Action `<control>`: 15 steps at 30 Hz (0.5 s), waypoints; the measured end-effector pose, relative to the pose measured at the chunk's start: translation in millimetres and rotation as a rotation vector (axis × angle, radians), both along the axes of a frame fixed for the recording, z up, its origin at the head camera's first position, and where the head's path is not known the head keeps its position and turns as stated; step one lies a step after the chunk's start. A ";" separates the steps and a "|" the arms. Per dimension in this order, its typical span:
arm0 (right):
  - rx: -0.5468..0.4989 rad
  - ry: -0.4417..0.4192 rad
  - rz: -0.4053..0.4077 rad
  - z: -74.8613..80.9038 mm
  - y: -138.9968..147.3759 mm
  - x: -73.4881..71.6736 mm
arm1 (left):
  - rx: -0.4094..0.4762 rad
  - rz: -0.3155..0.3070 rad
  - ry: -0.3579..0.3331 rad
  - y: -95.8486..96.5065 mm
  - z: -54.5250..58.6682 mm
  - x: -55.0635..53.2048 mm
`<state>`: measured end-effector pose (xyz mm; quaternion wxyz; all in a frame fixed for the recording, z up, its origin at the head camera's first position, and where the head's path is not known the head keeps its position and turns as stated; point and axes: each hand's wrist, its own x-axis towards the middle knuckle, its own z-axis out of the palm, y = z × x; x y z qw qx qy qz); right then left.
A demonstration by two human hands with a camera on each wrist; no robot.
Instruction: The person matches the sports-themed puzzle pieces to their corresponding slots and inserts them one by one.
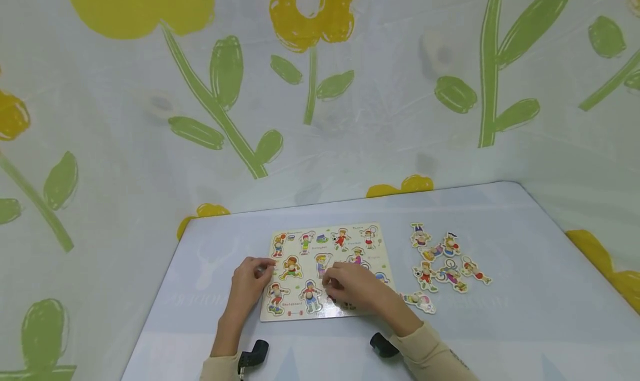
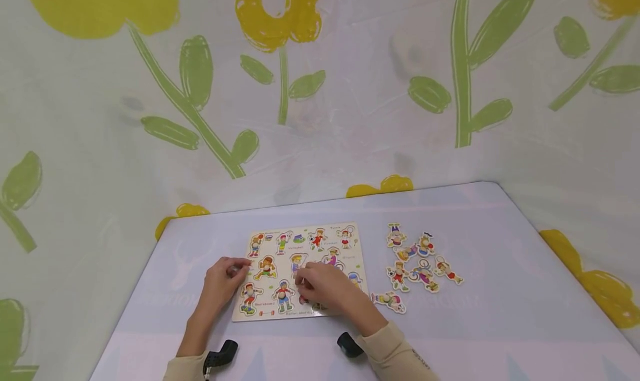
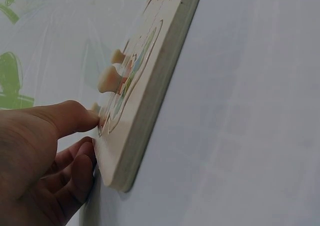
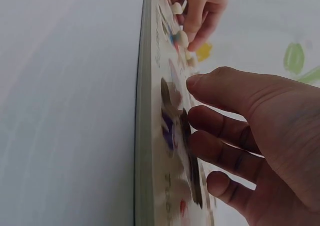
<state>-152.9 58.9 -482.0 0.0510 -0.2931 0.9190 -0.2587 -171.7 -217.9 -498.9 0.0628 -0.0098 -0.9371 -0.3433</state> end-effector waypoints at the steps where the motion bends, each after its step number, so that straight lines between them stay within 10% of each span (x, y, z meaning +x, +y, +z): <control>1: 0.003 0.000 -0.004 -0.2 2.1 0.4 | -0.001 0.001 -0.001 0.0 -0.2 -0.4; 9: 0.016 0.003 -0.033 -2.1 19.5 6.3 | 0.002 0.005 -0.007 -0.2 -1.1 -0.3; 15: 0.000 0.204 -0.072 -3.3 35.2 13.6 | -0.010 0.004 -0.004 -0.3 -1.1 -0.9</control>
